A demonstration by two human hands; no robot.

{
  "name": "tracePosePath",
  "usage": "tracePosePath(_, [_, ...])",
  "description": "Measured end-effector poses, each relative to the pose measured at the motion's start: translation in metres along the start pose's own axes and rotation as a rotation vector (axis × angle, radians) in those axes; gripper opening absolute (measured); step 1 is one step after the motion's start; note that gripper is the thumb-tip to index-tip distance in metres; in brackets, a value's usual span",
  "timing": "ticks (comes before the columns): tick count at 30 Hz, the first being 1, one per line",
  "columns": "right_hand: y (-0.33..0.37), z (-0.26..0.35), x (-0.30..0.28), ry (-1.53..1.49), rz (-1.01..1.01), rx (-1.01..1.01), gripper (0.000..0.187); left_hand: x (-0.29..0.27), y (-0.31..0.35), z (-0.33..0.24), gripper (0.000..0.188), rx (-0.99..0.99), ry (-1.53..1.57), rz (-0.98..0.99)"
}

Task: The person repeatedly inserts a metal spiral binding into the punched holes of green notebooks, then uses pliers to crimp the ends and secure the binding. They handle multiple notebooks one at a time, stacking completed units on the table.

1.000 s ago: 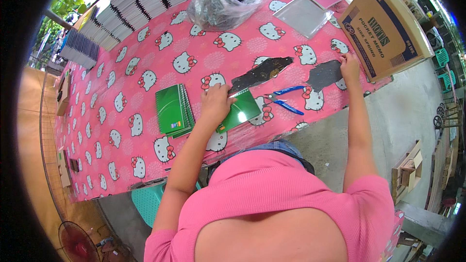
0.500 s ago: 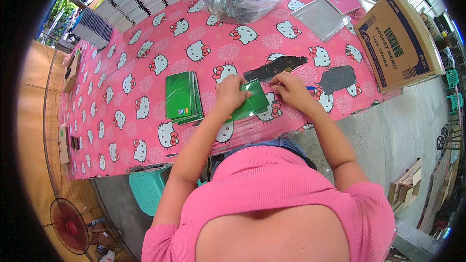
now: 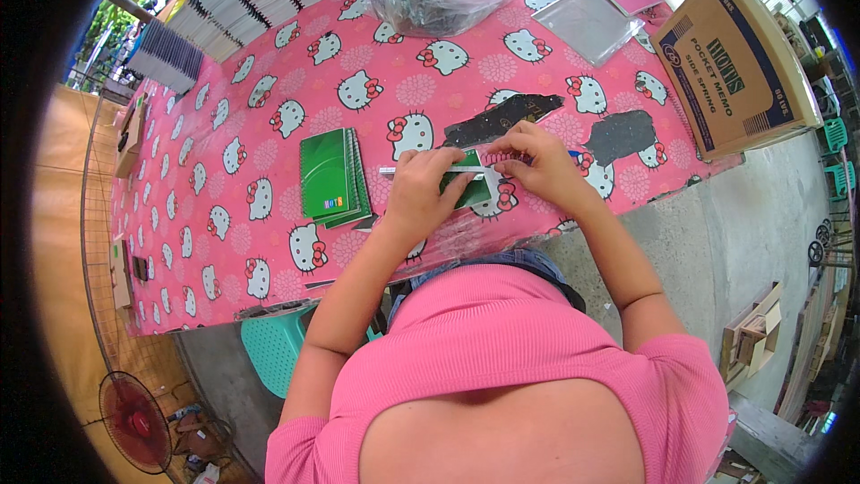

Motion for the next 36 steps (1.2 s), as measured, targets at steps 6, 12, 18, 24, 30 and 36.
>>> tracePosePath(6, [-0.001, 0.001, 0.002, 0.006, 0.042, -0.023, 0.025, -0.001, 0.003, 0.000, 0.013, -0.045, -0.131, -0.145])
tracePosePath(12, [-0.003, -0.005, 0.008, -0.025, 0.175, 0.120, 0.025, 0.007, 0.014, 0.003, 0.017, -0.176, -0.189, -0.211])
tracePosePath(18, [0.000, 0.008, 0.016, 0.017, 0.091, -0.027, 0.028, 0.008, 0.016, 0.008, 0.022, -0.213, -0.144, -0.186])
tracePosePath(24, [0.001, -0.002, 0.016, 0.063, 0.095, -0.006, 0.023, 0.007, 0.016, 0.008, 0.025, -0.211, -0.158, -0.205])
tracePosePath(30, [0.000, 0.004, 0.011, -0.001, 0.079, 0.080, 0.022, 0.009, 0.016, 0.007, 0.027, -0.246, -0.183, -0.198])
tracePosePath(36, [0.001, -0.005, 0.013, -0.062, 0.120, 0.122, 0.021, 0.012, 0.016, 0.012, 0.025, -0.295, -0.110, -0.163])
Point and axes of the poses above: each hand's wrist, its own y-axis away from the middle knuckle, its own x-axis out of the palm, z = x × y, the point moved 5 cm from there along -y, towards the middle knuckle, and after that the axes turned 4 degrees about -x, right-handed, at the moved point
